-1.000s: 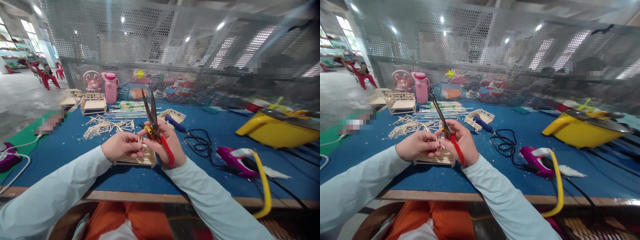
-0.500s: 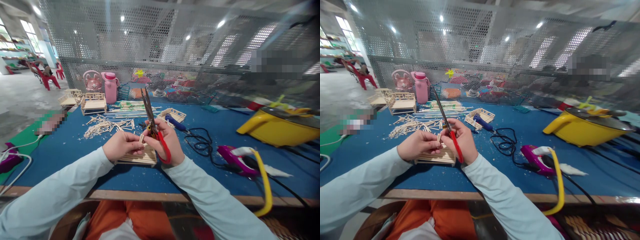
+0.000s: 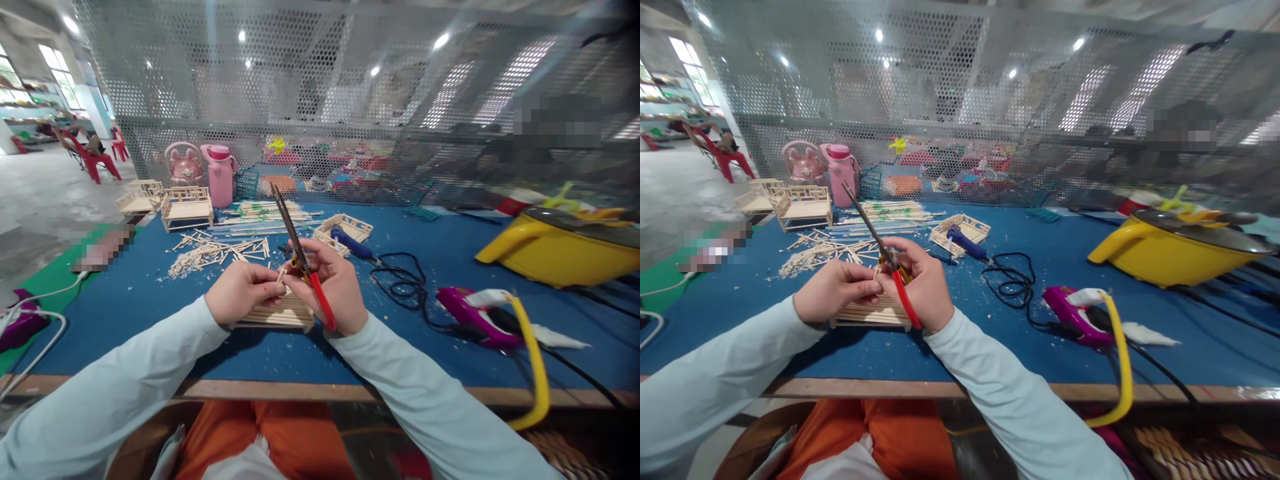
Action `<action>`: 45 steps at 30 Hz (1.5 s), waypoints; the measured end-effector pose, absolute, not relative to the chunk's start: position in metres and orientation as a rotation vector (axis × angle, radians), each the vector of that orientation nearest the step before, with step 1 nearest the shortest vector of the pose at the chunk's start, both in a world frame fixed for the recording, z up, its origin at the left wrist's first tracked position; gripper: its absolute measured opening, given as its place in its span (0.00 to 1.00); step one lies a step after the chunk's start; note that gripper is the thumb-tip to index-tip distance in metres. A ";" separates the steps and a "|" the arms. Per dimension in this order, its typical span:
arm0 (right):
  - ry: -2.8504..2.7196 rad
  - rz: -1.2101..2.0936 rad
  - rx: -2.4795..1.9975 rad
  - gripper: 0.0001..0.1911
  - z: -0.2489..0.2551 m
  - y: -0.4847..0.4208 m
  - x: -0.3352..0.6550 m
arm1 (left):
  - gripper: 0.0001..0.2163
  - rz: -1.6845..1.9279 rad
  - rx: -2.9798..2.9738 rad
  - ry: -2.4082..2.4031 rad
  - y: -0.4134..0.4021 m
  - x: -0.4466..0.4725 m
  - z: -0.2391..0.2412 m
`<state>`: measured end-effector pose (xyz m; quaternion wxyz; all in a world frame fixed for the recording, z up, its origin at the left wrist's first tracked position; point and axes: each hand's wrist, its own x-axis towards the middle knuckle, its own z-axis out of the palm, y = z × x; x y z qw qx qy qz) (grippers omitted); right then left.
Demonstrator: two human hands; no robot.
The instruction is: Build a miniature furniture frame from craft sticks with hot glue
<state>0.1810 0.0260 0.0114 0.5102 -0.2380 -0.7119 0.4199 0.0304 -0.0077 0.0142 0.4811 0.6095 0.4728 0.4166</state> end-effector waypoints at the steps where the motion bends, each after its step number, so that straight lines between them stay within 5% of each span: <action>1: -1.712 1.012 -0.573 0.24 0.010 0.026 0.181 | 0.11 1.008 1.501 1.163 -0.008 0.030 0.014; 14: -1.518 1.245 -0.668 0.23 0.029 0.033 0.189 | 0.18 0.900 1.374 0.928 -0.009 0.028 0.016; 23: -1.458 1.308 -0.670 0.23 0.029 0.034 0.190 | 0.07 1.017 1.717 1.078 -0.007 0.030 0.009; 34: -1.476 1.238 -0.646 0.22 0.030 0.034 0.192 | 0.08 1.161 2.201 1.228 -0.016 0.032 0.008; 38: -1.482 1.204 -0.654 0.22 0.031 0.033 0.192 | 0.09 1.117 1.953 1.169 -0.016 0.034 0.008; 45: -1.634 1.190 -0.642 0.20 0.023 0.029 0.186 | 0.24 1.031 1.290 0.985 -0.015 0.034 0.018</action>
